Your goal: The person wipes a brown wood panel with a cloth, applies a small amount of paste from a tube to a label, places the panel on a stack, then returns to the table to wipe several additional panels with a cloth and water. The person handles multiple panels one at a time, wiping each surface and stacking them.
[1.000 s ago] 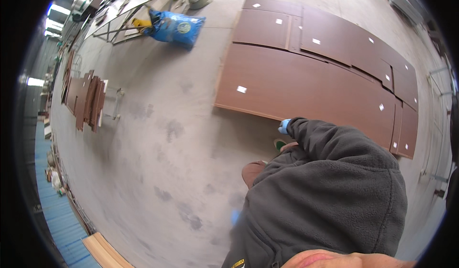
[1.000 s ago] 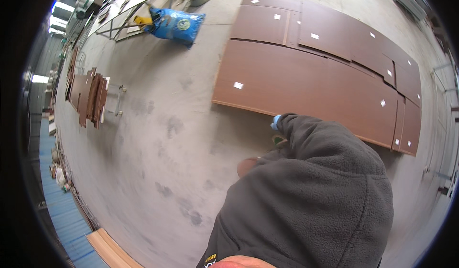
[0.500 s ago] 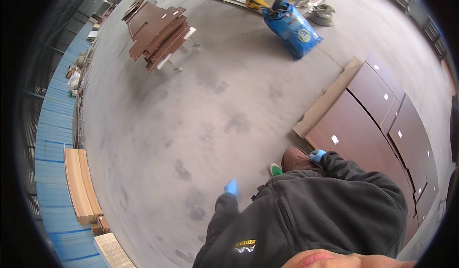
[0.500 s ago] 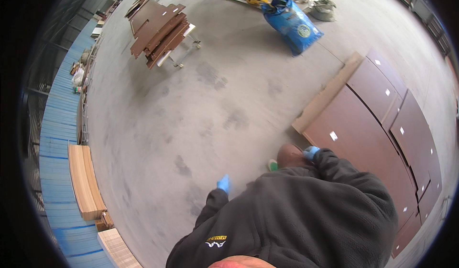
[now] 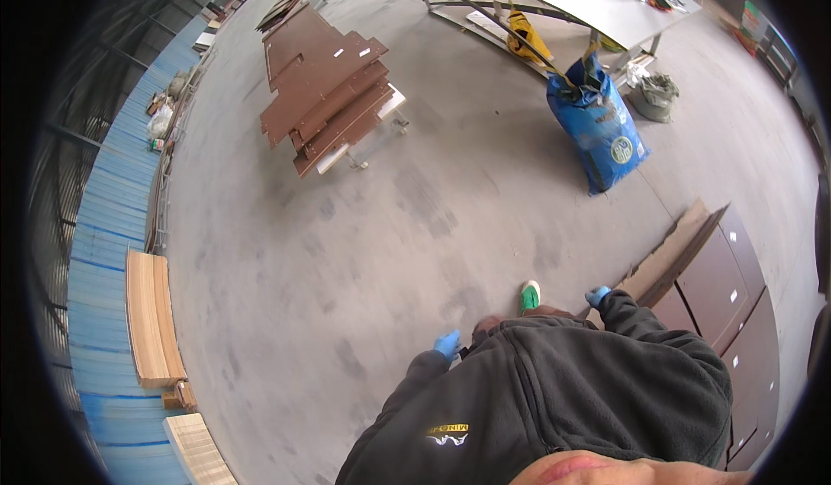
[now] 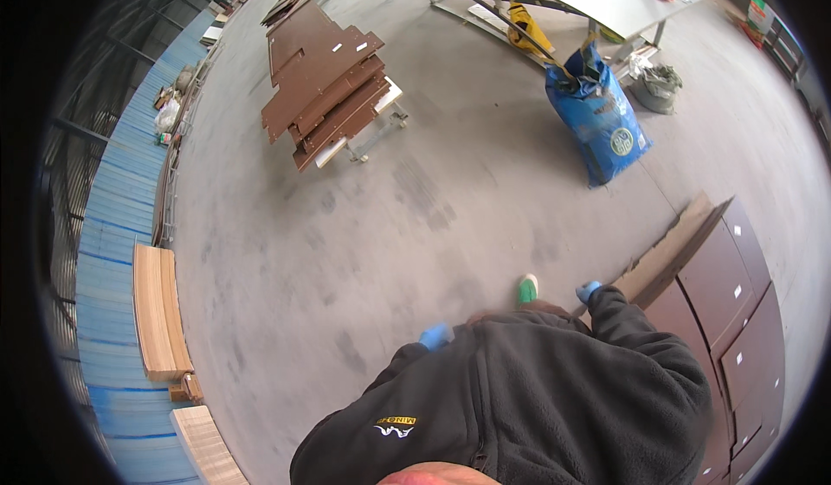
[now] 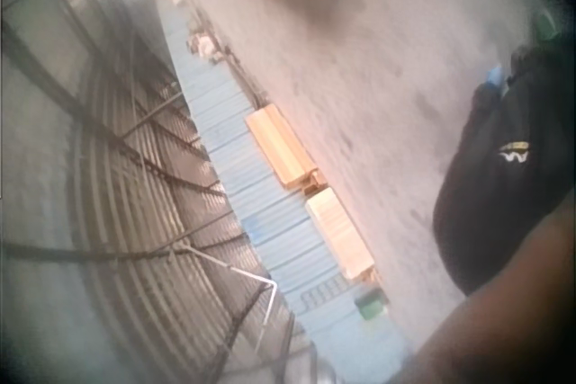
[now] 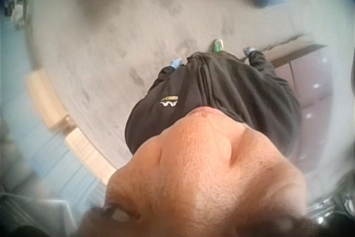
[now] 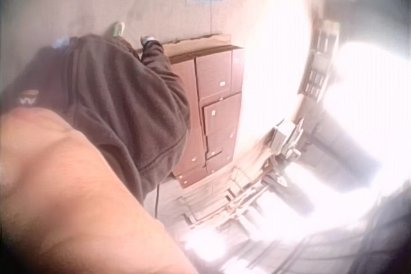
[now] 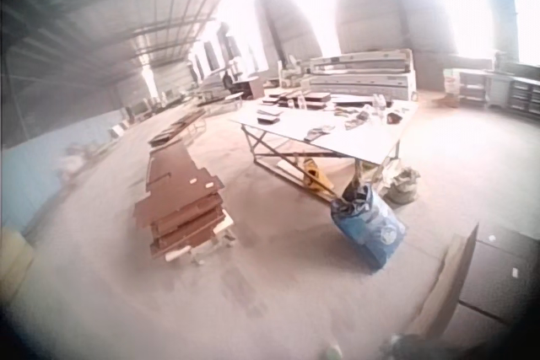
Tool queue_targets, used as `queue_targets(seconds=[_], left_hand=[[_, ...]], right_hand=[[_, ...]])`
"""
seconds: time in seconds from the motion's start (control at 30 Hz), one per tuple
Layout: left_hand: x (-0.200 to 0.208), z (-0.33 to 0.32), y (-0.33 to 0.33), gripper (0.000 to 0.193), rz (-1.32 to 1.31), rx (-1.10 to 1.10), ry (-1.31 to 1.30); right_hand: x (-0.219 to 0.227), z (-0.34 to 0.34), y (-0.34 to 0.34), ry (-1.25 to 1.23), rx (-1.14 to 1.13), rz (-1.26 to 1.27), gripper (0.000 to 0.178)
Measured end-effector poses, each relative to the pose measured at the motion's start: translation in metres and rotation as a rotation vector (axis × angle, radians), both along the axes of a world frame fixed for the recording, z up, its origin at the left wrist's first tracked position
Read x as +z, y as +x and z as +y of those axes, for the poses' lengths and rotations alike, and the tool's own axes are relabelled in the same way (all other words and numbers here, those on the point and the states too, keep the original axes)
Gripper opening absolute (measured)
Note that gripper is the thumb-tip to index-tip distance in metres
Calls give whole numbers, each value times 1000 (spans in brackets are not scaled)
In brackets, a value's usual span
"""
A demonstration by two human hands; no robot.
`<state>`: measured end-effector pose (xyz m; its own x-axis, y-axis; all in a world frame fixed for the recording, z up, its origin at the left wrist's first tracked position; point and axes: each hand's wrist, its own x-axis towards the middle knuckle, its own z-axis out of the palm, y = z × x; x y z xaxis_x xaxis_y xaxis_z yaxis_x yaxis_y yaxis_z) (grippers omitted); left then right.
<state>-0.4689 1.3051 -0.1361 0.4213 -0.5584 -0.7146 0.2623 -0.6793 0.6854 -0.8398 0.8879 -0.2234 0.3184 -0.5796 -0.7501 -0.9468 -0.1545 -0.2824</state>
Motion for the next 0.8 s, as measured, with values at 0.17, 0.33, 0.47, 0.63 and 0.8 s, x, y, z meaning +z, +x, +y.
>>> queue_targets(seconds=[0.17, 0.33, 0.47, 0.63, 0.8], left_hand=[[3, -86, 82, 25, 345, 495, 256], [-8, -208, 211, 28, 303, 422, 252], [-7, -343, 355, 30, 302, 152, 319], [-6, -568, 521, 33, 182, -35, 364], [3, -809, 617, 34, 459, -243, 77]], right_hand=[[62, -146, 172, -73, -120, -235, 47], [69, -239, 303, -2, -34, -288, 48], [75, -285, 355, 38, -188, -101, 46], [86, -325, 364, 84, -601, -109, 47], [33, -339, 359, 75, -874, 135, 48]])
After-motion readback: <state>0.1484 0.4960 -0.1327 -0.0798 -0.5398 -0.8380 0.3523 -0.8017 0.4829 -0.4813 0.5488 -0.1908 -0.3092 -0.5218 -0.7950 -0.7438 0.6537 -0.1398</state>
